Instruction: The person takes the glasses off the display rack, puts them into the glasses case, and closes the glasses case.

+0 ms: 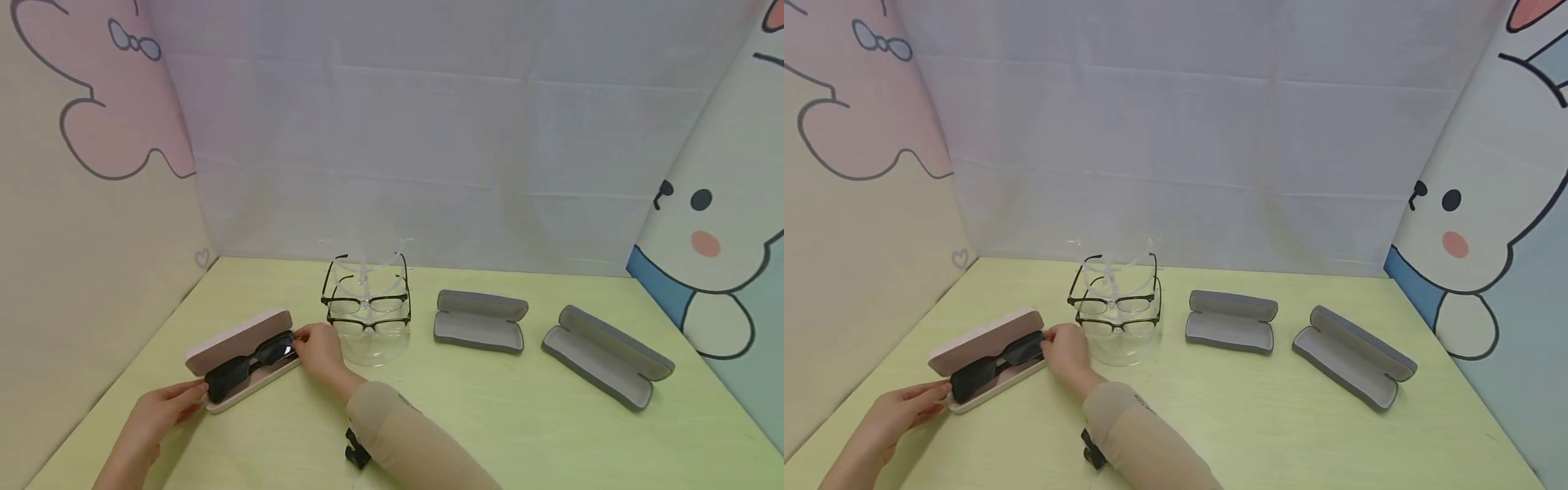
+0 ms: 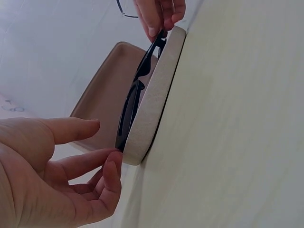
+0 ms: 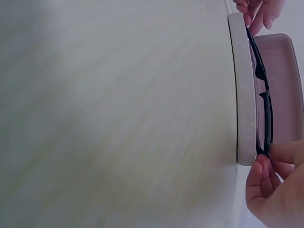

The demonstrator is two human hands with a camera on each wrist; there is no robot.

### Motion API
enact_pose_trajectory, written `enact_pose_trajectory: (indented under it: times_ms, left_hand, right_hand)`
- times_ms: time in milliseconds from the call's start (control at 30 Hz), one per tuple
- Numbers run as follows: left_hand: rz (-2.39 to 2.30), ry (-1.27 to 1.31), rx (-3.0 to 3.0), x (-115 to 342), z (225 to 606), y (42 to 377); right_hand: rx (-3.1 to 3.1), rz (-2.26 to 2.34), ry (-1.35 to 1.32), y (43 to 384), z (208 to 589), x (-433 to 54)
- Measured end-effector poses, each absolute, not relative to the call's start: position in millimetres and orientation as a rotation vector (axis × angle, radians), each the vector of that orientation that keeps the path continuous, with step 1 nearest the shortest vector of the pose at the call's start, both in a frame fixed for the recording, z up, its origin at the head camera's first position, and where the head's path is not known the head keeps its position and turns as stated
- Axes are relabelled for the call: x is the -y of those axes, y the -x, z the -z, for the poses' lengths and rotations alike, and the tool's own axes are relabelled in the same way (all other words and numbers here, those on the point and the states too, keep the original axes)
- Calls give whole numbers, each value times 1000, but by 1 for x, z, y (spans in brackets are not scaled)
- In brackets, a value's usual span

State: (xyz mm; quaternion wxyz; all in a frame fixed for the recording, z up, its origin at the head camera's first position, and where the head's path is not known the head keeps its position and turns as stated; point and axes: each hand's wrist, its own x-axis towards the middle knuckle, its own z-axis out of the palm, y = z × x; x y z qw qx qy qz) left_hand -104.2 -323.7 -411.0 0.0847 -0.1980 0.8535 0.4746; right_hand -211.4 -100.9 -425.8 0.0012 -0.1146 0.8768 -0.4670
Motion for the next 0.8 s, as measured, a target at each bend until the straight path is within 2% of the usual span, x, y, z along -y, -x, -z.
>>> enact_pose_trajectory:
  times_ms: [400, 800]
  left_hand:
    - [-1538, 635, -2541, 325, 400, 108]
    - [-1510, 614, -2541, 324, 390, 129]
  right_hand:
    - [-2697, 1559, 444, 209, 413, 103]
    - [-2598, 1506, 634, 212, 410, 105]
